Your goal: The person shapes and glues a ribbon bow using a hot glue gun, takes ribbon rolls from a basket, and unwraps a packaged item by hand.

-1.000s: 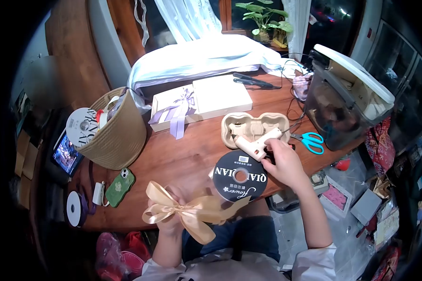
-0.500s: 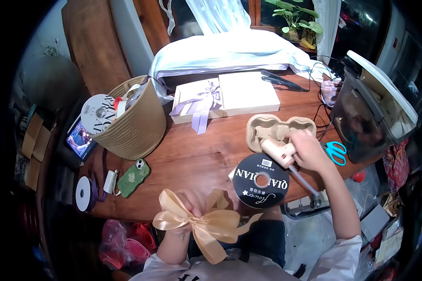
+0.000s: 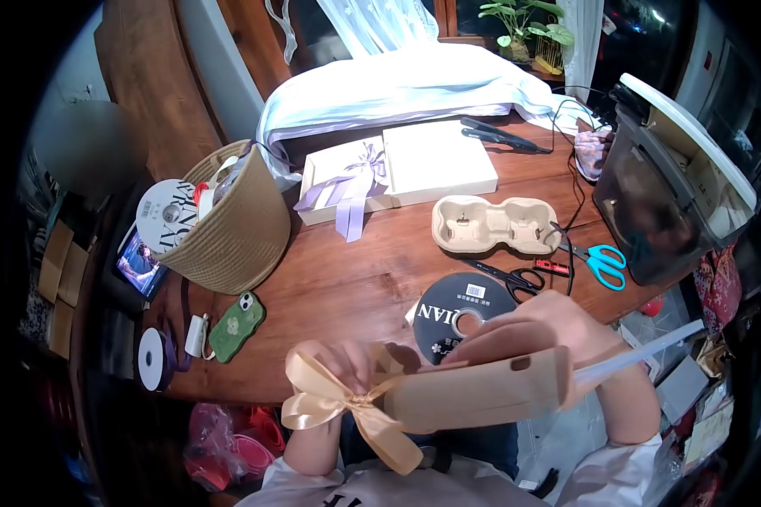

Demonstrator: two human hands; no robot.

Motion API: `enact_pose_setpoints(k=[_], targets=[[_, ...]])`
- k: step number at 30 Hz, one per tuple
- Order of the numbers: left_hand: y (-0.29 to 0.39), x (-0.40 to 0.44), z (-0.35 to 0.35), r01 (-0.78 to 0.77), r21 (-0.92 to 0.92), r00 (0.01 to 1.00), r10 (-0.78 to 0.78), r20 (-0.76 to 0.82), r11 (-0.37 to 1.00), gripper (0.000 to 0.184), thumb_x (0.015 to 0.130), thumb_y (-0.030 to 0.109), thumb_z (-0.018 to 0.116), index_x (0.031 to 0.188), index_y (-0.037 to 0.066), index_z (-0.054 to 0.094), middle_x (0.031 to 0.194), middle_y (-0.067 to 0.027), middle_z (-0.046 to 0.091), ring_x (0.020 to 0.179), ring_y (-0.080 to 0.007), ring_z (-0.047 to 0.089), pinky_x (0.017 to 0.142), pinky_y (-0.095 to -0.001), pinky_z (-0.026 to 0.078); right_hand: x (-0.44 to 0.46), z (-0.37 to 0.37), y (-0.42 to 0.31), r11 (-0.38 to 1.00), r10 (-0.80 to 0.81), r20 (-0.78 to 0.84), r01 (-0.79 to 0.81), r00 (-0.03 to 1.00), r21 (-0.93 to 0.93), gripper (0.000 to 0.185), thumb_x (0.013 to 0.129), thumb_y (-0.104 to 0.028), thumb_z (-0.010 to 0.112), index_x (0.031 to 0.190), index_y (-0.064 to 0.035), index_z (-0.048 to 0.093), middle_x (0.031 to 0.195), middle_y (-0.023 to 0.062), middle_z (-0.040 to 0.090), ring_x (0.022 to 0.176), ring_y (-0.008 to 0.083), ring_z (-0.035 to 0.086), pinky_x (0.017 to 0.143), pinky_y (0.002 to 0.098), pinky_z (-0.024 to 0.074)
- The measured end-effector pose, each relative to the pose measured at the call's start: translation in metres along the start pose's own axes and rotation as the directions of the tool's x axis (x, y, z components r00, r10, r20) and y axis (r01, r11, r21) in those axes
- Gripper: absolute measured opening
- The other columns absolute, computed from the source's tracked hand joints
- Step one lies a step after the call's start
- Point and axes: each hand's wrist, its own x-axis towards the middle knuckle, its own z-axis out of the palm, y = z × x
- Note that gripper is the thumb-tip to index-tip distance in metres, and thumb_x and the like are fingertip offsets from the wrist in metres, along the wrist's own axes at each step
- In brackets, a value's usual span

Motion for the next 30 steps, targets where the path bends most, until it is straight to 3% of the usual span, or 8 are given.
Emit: enact_pose_setpoints(k=[6, 12, 18, 21, 26, 30], targets=[[0.007, 0.001, 0.006, 0.015, 0.031, 0.999, -0.017, 0.048, 0.999, 0.036, 0.065, 0.002, 0.081, 0.092, -0.005, 0.058, 0.075, -0.0185, 0.065, 0.072, -0.0238, 0.059, 0.065, -0.0352, 0.047, 0.006, 0.005, -0.015, 0.996, 0.092, -0.023, -0.092, 0.996, -0.008, 0.034, 0.074, -0.024, 0.066, 0.102, -0.0057, 0.066, 0.079, 0.0122, 0.067, 0.065, 0.0280, 0.065, 0.059, 0.0339, 0.0501], [0.006, -0.001, 0.007, 0.016, 0.045, 0.999, -0.018, 0.048, 0.999, 0.038, 0.066, 0.002, 0.081, 0.095, -0.003, 0.058, 0.076, -0.0172, 0.066, 0.074, -0.0235, 0.059, 0.066, -0.0345, 0.047, 0.006, 0.004, -0.010, 0.999, 0.037, -0.017, -0.036, 0.999, 0.021, 0.034, 0.072, -0.020, 0.055, 0.099, -0.0014, 0.065, 0.075, 0.0127, 0.065, 0.060, 0.0288, 0.063, 0.056, 0.0349, 0.0497], [0.005, -0.001, 0.007, 0.007, 0.083, 0.998, -0.011, 0.055, 0.997, 0.040, 0.066, 0.002, 0.081, 0.098, -0.003, 0.056, 0.077, -0.0168, 0.066, 0.075, -0.0236, 0.060, 0.065, -0.0353, 0.048, 0.008, 0.003, -0.015, 1.000, 0.011, -0.001, -0.011, 1.000, 0.011, 0.036, 0.069, -0.018, 0.053, 0.097, 0.0002, 0.065, 0.079, 0.0134, 0.065, 0.059, 0.0286, 0.062, 0.056, 0.0353, 0.0496], [0.002, -0.003, 0.005, -0.016, 0.072, 0.998, 0.012, 0.066, 0.997, 0.045, 0.067, 0.002, 0.080, 0.103, -0.003, 0.054, 0.078, -0.0178, 0.066, 0.073, -0.0233, 0.061, 0.064, -0.0354, 0.049, 0.006, 0.004, -0.014, 1.000, 0.025, 0.005, -0.024, 1.000, -0.018, 0.043, 0.074, -0.032, 0.053, 0.099, 0.0013, 0.064, 0.080, 0.0136, 0.065, 0.059, 0.0294, 0.062, 0.055, 0.0364, 0.0487], [0.004, -0.012, 0.004, 0.037, 0.086, 0.999, -0.038, 0.013, 0.996, 0.055, 0.070, 0.002, 0.079, 0.114, -0.007, 0.047, 0.080, -0.0221, 0.066, 0.068, -0.0221, 0.062, 0.062, -0.0338, 0.049, 0.002, 0.002, -0.009, 0.996, 0.070, 0.050, -0.073, 0.996, 0.053, 0.083, 0.074, -0.073, 0.038, 0.102, 0.0016, 0.064, 0.080, 0.0144, 0.065, 0.060, 0.0317, 0.062, 0.054, 0.0384, 0.0465], [0.003, -0.009, 0.002, 0.020, 0.072, 0.999, -0.023, 0.039, 0.997, 0.057, 0.071, 0.003, 0.079, 0.115, -0.008, 0.046, 0.080, -0.0229, 0.067, 0.068, -0.0213, 0.063, 0.062, -0.0327, 0.049, 0.002, 0.002, -0.010, 0.997, 0.069, 0.057, -0.071, 0.996, 0.036, 0.090, 0.073, -0.080, 0.035, 0.102, 0.0009, 0.064, 0.079, 0.0147, 0.065, 0.061, 0.0322, 0.062, 0.054, 0.0386, 0.0465]])
